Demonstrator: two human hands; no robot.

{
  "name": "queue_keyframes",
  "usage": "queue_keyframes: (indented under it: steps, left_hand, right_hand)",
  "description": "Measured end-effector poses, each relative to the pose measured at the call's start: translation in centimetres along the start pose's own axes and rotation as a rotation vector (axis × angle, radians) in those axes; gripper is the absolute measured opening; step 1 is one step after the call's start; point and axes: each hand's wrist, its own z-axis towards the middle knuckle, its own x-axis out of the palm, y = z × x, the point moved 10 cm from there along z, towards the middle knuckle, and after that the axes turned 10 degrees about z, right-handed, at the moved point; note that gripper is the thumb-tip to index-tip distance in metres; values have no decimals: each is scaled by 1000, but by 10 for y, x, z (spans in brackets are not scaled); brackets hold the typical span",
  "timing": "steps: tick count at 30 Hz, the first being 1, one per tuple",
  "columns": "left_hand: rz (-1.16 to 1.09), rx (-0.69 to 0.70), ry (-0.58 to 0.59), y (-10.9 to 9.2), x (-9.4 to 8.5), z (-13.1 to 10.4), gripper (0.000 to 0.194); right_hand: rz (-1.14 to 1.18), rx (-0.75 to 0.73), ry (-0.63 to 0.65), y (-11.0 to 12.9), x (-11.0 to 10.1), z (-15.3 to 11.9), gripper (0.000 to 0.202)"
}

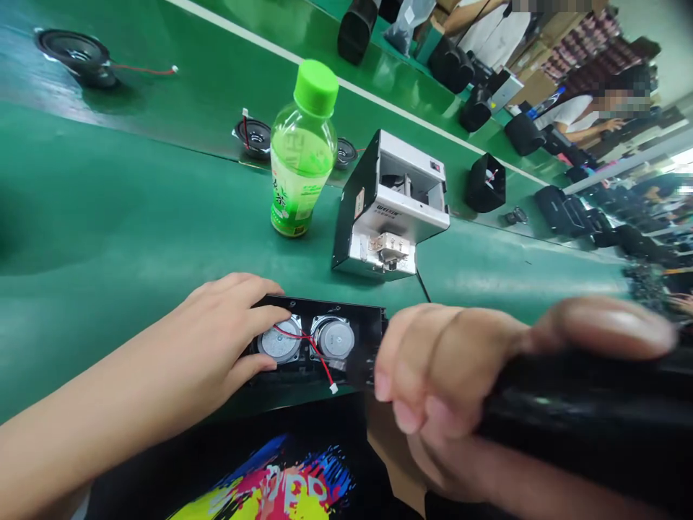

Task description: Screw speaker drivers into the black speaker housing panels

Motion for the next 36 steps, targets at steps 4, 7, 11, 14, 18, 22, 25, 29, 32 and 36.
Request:
queue_keyframes:
  steps: [4, 7, 11, 14, 18, 22, 25, 29, 32, 36]
  left_hand:
    - [2, 4, 10, -7, -2, 3, 38]
    - [11, 13, 13, -10, -3, 4, 40]
    - [10, 9, 29, -11, -2, 3, 37]
    - [-7, 24, 31, -13, -3, 3, 37]
    - [6, 37, 19, -13, -4, 5, 35]
    - [26, 27, 28, -9, -2, 4, 35]
    - [-11, 17, 27, -4, 1, 2, 36]
    - [-71, 7, 5, 0, 3, 0, 38]
    - [-44, 20, 19, -4, 4, 2, 38]
    - [-21, 13, 37, -8, 0, 5, 36]
  right_hand:
    - [15, -24, -54, -21, 31, -9, 31]
    - [53, 6, -68, -35, 31, -13, 34]
    - [158, 44, -108, -45, 17, -19, 29]
    - [125, 44, -83, -44, 18, -18, 28]
    - [108, 13, -56, -41, 21, -13, 45]
    - [137, 5, -102, -43, 17, -14, 47]
    - [114, 15, -93, -43, 22, -14, 35]
    - [72, 4, -67, -37, 29, -10, 48]
    - [54, 37, -33, -38, 34, -7, 44]
    - [50, 33, -43, -40, 39, -4, 40]
